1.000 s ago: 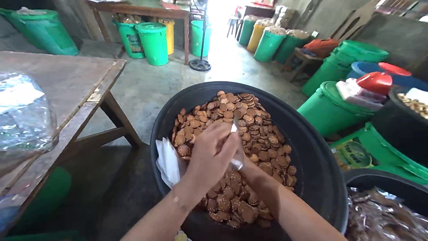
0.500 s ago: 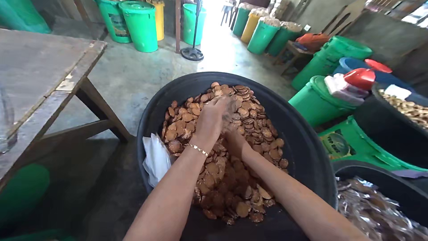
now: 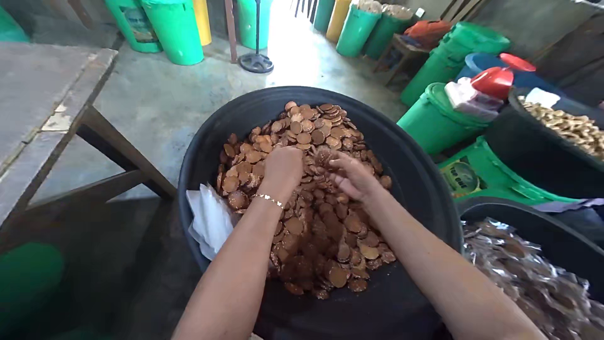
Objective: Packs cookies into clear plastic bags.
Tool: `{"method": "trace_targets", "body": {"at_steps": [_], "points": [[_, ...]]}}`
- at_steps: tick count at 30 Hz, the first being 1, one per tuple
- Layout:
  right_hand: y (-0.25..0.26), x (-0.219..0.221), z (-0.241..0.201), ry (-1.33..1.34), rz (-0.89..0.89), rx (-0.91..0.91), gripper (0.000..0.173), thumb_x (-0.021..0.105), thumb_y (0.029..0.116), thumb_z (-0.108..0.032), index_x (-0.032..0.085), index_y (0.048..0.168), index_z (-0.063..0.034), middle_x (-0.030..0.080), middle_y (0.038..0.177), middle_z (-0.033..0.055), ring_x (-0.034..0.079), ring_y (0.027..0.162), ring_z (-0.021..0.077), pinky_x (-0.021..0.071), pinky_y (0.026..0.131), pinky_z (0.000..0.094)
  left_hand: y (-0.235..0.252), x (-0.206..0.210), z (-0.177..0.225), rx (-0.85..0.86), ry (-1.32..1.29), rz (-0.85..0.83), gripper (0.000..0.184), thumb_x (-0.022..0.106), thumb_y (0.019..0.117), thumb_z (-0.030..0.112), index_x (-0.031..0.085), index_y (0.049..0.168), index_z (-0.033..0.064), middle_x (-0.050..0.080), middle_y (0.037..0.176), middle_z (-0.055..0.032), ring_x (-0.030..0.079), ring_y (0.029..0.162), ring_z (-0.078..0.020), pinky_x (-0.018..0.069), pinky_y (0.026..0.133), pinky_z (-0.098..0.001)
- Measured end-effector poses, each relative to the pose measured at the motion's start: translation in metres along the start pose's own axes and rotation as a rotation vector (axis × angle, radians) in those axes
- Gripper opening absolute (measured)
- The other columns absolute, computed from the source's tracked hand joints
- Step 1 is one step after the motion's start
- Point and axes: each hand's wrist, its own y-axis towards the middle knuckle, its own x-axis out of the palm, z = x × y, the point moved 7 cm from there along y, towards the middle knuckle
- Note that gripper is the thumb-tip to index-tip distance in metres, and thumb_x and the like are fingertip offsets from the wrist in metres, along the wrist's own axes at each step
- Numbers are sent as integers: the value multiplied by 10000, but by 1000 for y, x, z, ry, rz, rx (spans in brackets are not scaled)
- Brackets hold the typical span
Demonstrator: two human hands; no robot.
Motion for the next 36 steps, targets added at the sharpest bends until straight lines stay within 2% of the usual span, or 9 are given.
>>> {"method": "trace_targets", "body": {"at_steps": [5,8,11,16,19,22,25,28,36], "points": [[-32,40,-67,-1039,-55,-445,417,633,929,49,593,1340,-14,663,1277,191,664,1150,319,543,962,508,0,-1,15,109,-382,104,320,747,882,53,679,1185,-22,684,1163,-223,668,1059,-375,518,937,-554],[-34,54,-70,-1423,-18,-488,318,613,983,-12,643,1299,11,689,1204,226,642,1179,425,524,973,561,-3,-5,27,170,-450,179,493,657,916,-33,546,1394,17,539,1431,-194,646,1118,-331,538,937,-468],[-22,38,-66,-1220,26,-195,324,505,1060,-70,567,1363,25,673,1179,265,662,1109,423,508,952,586,-15,-9,48,281,-363,265,504,576,973,-17,498,1469,27,457,1540,-175,624,1216,-332,534,976,-460],[-26,6,-95,-772,168,-559,297,573,1018,-84,641,1300,-20,713,1146,140,697,1016,193,565,918,413,-36,-56,39,560,-516,600,428,592,945,16,629,1369,48,543,1478,-150,499,1377,-301,413,1124,-471],[-44,16,-133,-722,-71,-726,307,585,1000,-111,669,1290,-53,708,1225,55,687,1017,56,581,885,253,-18,-41,1,364,-1230,121,551,499,1064,289,302,1576,239,570,1420,26,656,1119,-93,588,862,-276],[-46,13,-151,-474,35,-918,187,556,1018,-61,664,1158,3,708,1025,11,677,830,25,597,745,217,-16,-17,13,403,-1721,-264,334,574,1005,423,599,1218,167,757,1007,-50,754,763,-175,629,571,-293],[-4,2,-96,-651,187,-682,213,527,998,-56,622,1156,50,669,910,98,659,710,135,593,656,327,-13,-16,11,389,-1946,-250,286,524,1045,341,601,1243,149,754,1031,-99,763,804,-203,642,650,-300],[32,8,3,-1229,-68,-212,395,546,1050,-192,592,1379,22,593,1366,274,585,1279,400,454,1097,535,-10,-24,5,468,-2081,-191,457,479,1057,341,478,1477,160,682,1255,-173,744,983,-287,638,811,-360],[29,34,43,-1631,-408,-145,504,520,1049,-135,436,1523,12,373,1580,297,371,1468,458,351,1159,589,-19,-42,15,646,-2000,-154,989,837,762,488,328,1591,307,464,1552,-81,597,1274,-270,566,977,-408]]}}
